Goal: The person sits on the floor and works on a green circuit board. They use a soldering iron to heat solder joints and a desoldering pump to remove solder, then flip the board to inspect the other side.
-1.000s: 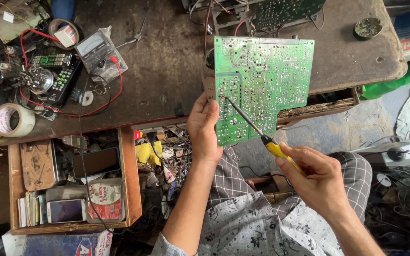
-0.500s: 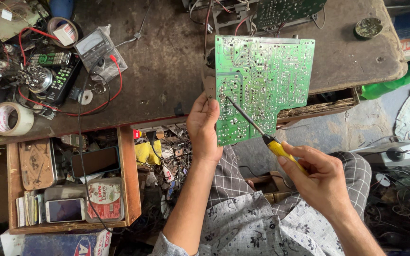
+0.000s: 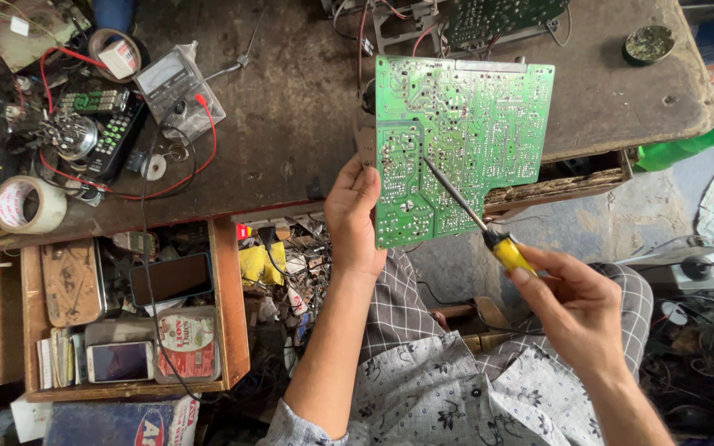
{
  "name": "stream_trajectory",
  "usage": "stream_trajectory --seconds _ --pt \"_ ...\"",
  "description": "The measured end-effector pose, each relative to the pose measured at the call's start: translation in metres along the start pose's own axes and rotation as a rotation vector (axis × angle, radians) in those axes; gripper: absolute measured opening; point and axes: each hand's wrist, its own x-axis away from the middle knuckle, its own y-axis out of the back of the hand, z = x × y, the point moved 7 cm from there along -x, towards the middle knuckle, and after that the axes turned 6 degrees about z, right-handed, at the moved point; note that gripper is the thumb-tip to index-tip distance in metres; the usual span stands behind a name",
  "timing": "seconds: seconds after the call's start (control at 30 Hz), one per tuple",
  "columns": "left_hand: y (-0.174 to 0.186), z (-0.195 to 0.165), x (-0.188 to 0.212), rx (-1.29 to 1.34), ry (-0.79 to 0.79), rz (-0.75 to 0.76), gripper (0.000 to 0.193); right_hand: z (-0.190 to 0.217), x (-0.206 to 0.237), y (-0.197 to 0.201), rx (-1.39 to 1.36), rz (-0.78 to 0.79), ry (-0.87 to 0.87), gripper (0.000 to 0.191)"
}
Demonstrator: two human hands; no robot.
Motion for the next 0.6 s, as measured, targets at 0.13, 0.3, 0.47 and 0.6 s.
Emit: stream_trajectory --seconds 0.13,0.3,0.47,0.6 --pt "0.003 -0.001 -0.006 0.003 0.017 0.031 0.048 -0.034 0.016 0.019 0.056 0.013 -0.112 0.034" --pt "0.005 -0.002 -0.009 -0.017 0.021 0.044 0.048 -0.073 0.037 0.032 -0.044 0.033 -0.094 0.033" --pt "0.005 -0.004 -0.009 -0.05 0.017 0.042 0.046 -0.096 0.046 0.041 -0.191 -0.008 -0.086 0.033" --pt "0.003 -0.004 -0.009 -0.065 0.019 0.03 0.047 -0.102 0.047 0.043 -0.21 -0.015 -0.084 0.034"
